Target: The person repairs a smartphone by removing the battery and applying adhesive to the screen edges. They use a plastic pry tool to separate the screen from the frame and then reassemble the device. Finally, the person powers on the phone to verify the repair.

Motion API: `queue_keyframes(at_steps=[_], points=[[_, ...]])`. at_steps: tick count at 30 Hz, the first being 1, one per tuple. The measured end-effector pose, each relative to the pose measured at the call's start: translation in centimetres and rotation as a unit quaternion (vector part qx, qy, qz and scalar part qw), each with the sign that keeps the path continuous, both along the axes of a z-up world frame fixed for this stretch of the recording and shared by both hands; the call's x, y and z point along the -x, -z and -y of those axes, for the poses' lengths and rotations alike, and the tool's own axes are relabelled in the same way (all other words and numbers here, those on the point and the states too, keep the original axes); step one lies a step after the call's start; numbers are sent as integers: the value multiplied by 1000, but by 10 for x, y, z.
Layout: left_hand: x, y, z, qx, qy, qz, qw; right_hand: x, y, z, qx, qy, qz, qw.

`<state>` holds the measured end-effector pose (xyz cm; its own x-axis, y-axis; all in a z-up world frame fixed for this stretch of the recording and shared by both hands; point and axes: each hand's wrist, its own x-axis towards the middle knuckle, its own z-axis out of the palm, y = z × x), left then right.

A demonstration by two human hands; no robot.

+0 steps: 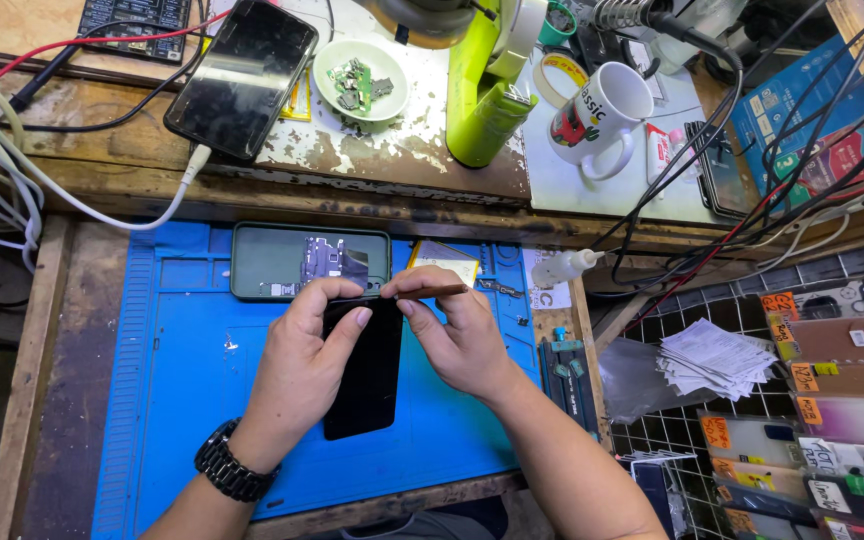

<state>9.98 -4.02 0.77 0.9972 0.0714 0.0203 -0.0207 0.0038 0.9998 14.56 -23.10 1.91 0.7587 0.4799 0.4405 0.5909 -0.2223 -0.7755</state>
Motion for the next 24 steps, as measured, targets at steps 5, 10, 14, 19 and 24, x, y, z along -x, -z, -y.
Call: queue_keyframes(at_steps=[5, 10, 14, 19, 24], points=[[3, 0, -2, -12, 5, 0, 1000, 3, 2, -2, 2, 2, -10, 1000], [8, 6, -1, -72, -20, 6, 997, 6, 13, -5, 12, 6, 20, 1000], [9, 12, 4, -25, -25, 5, 999, 10, 25, -6, -10, 19, -2, 1000], [9, 20, 8, -16, -24, 9, 1000, 13, 30, -4, 19, 58, 2, 998], [10, 24, 7, 12, -21, 19, 1000, 13, 30, 0, 4, 56, -48, 997]])
